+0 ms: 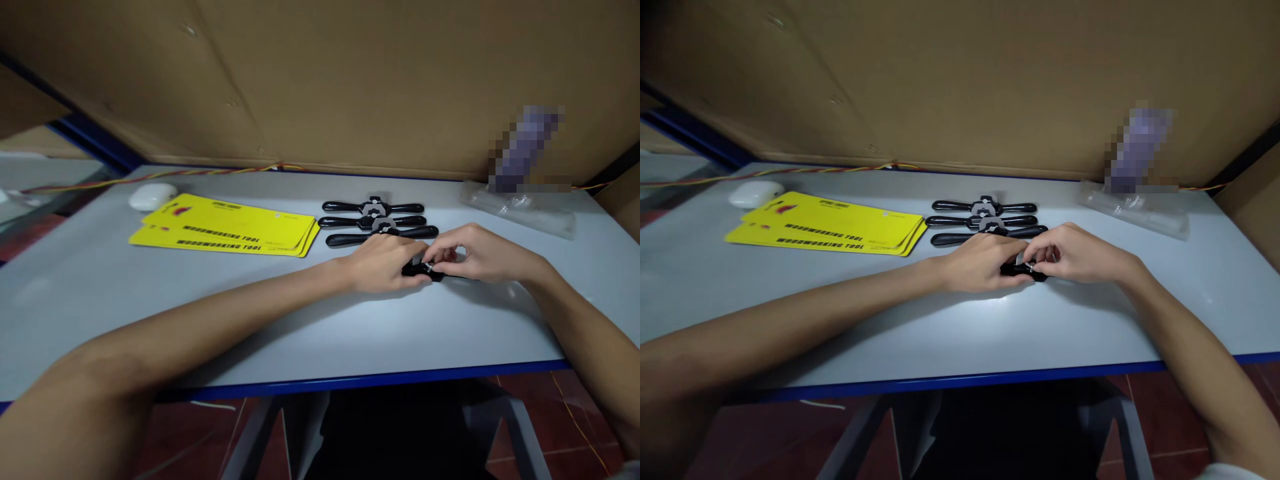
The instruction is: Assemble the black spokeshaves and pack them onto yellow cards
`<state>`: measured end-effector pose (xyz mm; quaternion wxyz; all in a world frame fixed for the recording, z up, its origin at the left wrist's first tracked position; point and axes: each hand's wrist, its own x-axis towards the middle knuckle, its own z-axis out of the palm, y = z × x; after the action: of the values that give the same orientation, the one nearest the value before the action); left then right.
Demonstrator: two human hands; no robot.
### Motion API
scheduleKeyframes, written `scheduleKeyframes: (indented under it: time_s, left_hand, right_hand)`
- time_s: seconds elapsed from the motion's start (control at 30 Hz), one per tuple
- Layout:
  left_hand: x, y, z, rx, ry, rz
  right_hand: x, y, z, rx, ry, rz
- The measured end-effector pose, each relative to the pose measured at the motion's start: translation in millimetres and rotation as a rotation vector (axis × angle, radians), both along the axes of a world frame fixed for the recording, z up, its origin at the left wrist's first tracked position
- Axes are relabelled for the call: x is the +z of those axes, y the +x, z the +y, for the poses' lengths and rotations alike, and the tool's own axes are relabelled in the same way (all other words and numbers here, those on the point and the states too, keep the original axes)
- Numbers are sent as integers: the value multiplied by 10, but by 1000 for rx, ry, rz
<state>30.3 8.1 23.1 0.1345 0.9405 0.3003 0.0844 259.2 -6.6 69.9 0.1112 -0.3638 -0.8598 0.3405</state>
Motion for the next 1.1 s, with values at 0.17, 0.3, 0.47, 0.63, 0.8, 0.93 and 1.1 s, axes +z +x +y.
scheduleKeyframes:
  time_s: [0.17,0.3,0.47,0.63,0.8,0.93,1.1]
  left_hand:
    - [-18,-8,12,-26,7,-49]
    - [-29,-8,21,-32,16,-53]
    - [-31,-4,15,-32,30,-60]
    - [-29,-6,15,-30,36,-55]
    - [-51,-13,35,-28,43,-42]
    - [-51,-7,38,-31,47,-50]
    - [-41,2,31,-29,50,-51]
  right_hand:
    - [-30,-33,-9,22,67,40]
    - [-30,-39,-24,14,137,-10]
    - [-17,-37,-34,31,212,-40]
    - [-33,-56,-51,36,213,-31]
    - [-66,-93,-76,84,263,-55]
    - [-97,-102,-85,101,307,-76]
    - [-92,-109,-90,95,336,-104]
